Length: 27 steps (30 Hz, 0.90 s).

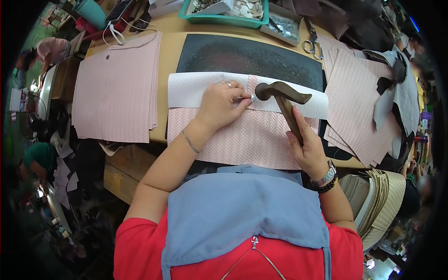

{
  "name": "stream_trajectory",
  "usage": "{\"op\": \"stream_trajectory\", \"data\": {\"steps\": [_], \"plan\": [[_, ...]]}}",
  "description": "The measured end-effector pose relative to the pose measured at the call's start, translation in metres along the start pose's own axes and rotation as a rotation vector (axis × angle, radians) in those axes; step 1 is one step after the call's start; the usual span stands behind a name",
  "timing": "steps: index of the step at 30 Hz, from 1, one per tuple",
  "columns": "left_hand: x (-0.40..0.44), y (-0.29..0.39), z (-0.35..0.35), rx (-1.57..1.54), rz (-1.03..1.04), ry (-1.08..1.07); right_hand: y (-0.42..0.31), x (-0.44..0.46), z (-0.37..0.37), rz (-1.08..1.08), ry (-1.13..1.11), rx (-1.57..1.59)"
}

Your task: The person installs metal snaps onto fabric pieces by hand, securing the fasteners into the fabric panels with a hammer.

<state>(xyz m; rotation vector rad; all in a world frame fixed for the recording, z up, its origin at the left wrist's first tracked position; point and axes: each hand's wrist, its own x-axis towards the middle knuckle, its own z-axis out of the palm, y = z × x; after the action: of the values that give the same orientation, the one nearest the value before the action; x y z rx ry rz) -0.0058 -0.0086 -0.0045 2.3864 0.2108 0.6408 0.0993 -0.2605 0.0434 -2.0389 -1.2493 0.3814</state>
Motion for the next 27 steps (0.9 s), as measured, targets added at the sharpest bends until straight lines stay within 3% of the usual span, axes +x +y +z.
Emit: {"op": "stream_trajectory", "data": {"steps": [5, 11, 14, 17, 20, 24, 27], "plan": [[0.000, -0.006, 0.002, -0.089, 0.009, -0.013, -0.021, 0.012, -0.021, 0.082, -0.160, -0.240], [0.000, -0.001, 0.001, -0.179, -0.135, 0.000, -0.048, 0.033, -0.031, -0.076, -0.194, -0.368], [-0.002, -0.003, 0.001, -0.209, -0.144, -0.002, -0.056, 0.039, -0.038, 0.026, -0.321, -0.519], [0.000, -0.004, 0.000, -0.196, -0.144, -0.012, -0.052, 0.038, -0.050, 0.059, -0.332, -0.492], [0.000, -0.003, -0.001, -0.194, -0.154, -0.031, -0.030, 0.025, -0.034, -0.016, -0.167, -0.223], [0.001, -0.002, -0.008, -0.228, -0.171, -0.108, 0.003, 0.001, -0.008, 0.007, -0.118, -0.004], [0.000, -0.002, -0.041, 0.195, 0.120, -0.050, 0.004, -0.008, -0.027, 0.095, -0.115, 0.014]]}}
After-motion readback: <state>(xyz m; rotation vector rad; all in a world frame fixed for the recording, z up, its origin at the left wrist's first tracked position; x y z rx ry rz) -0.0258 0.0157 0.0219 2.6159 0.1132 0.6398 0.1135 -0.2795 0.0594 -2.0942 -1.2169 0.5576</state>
